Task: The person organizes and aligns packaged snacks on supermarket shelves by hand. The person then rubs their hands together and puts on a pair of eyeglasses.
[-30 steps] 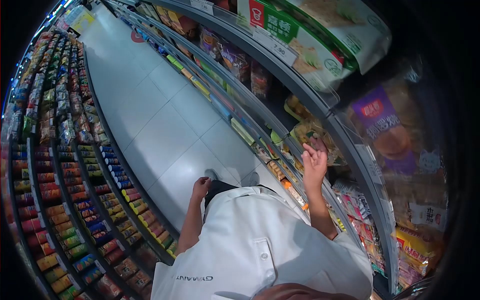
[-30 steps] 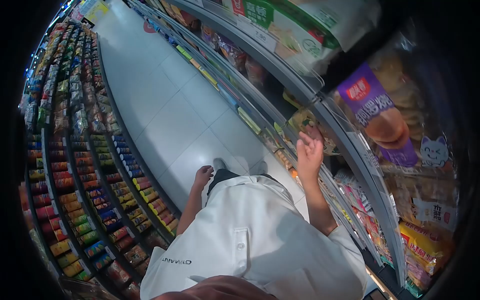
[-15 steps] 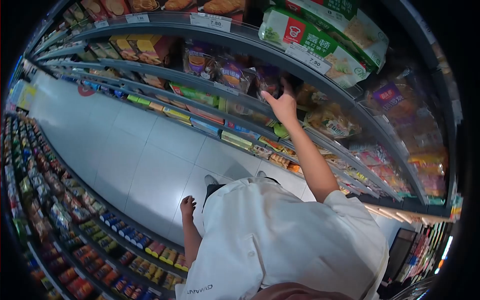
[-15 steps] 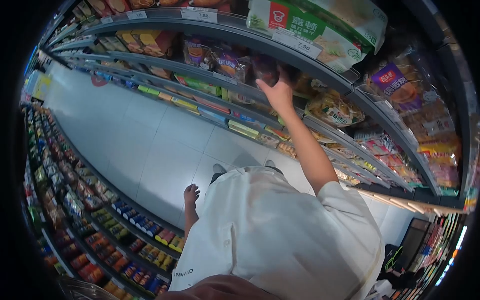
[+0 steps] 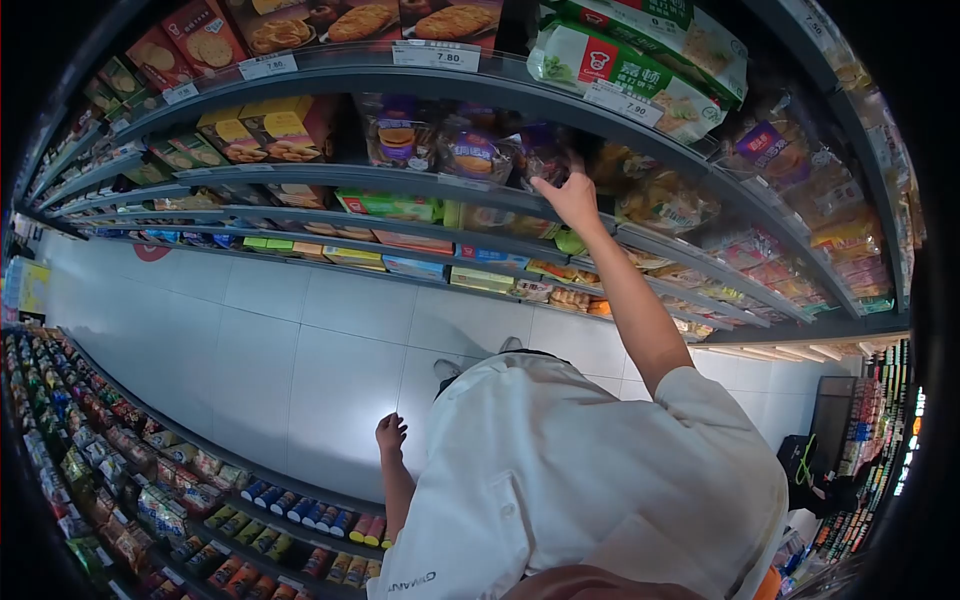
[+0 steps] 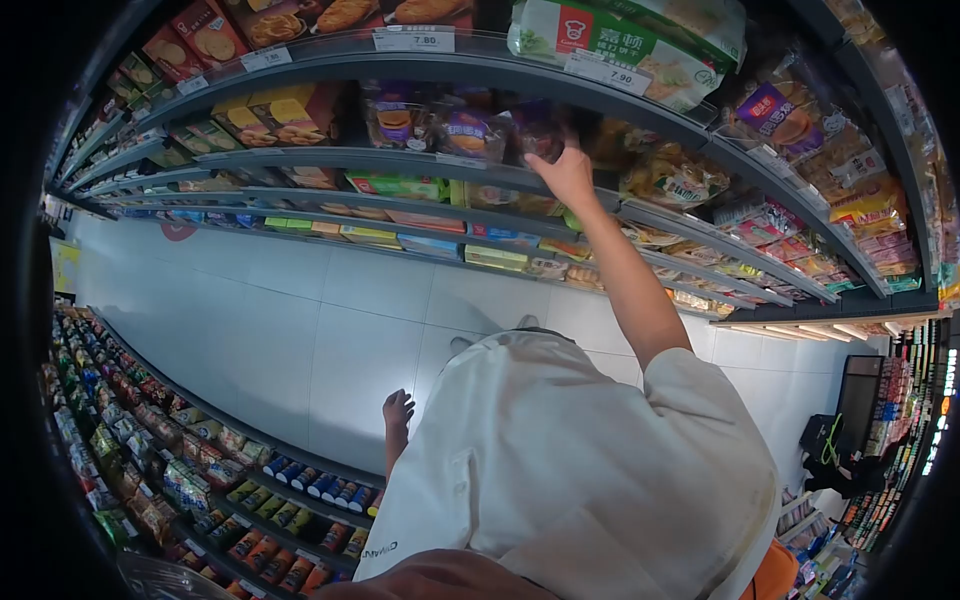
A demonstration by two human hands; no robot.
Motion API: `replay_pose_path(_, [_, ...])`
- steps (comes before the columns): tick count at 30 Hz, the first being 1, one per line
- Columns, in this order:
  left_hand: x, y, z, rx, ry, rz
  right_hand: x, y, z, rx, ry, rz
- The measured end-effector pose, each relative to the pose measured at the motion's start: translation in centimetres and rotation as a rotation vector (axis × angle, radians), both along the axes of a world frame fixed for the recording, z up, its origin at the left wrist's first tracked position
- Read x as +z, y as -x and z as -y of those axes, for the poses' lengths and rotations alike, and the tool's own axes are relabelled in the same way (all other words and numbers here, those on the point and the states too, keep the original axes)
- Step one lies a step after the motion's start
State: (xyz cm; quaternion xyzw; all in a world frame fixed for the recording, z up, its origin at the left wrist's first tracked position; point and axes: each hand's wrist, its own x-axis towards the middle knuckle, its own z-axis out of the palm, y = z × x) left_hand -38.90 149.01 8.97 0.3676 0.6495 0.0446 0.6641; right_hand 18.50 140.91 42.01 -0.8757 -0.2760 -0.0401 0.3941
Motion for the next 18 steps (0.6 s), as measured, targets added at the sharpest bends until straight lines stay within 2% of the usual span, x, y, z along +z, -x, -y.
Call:
replay_pose_path(3, [0.8, -3.1, -1.3, -0.037, -0.039, 0.045, -2.7, -0.7, -1.0, -0.045, 0.045, 0.207])
replay_pose_path(6, [1.7, -5.3, -1.9, -0.054, -0.075, 0.076, -2.7, -0.9, -1.4, -0.138, -0.02, 0.064])
replay_pose_path(9, [2.1, -6.2, -1.9, -0.06, -0.076, 0.094, -1.4, -1.4, 0.0, -0.087, -0.093, -0.059])
replay_pose_path(14, [0.9, -5.5, -0.8, -0.1, -0.065, 0.073, -3.0, -4.1, 2.5, -0.01, -0.153, 0.021])
replay_pose_path(18, [2.4, -6.6, -0.7, -0.088, -0.084, 0.063, -4.0, -6.5, 4.1, 0.101, -0.132, -0.062])
